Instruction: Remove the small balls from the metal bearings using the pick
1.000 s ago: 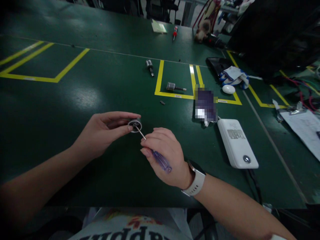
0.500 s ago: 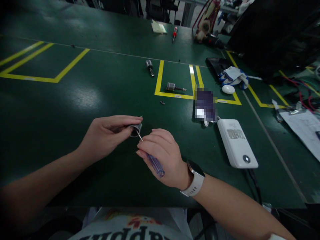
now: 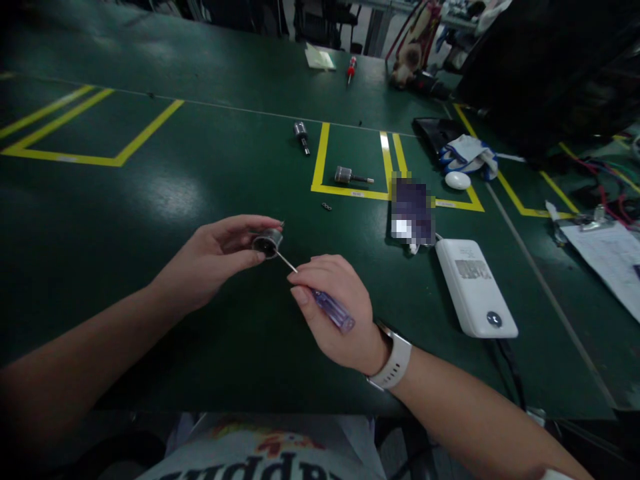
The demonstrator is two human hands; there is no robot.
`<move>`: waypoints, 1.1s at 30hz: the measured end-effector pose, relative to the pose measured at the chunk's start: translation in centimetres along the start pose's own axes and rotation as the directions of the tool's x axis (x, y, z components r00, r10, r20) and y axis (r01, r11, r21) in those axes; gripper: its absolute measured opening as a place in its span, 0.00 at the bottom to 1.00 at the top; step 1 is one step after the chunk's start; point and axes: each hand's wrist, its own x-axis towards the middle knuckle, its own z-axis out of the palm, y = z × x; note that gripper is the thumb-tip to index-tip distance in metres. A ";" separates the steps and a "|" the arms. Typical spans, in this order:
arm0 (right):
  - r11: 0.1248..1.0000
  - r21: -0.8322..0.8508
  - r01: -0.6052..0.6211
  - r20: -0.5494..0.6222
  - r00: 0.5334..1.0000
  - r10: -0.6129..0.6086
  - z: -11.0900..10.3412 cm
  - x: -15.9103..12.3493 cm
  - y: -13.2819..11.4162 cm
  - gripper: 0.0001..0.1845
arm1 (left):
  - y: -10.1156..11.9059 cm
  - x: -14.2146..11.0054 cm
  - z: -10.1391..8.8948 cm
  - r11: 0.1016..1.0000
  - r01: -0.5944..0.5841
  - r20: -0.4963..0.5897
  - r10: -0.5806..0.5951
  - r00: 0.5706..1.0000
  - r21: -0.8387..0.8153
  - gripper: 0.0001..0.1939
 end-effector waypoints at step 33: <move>0.995 -0.022 -0.102 0.223 0.969 0.104 0.2 0.3 -0.1 0.09 | -2.4 1.1 -0.2 0.646 -0.360 0.257 0.252 0.933 0.673 0.08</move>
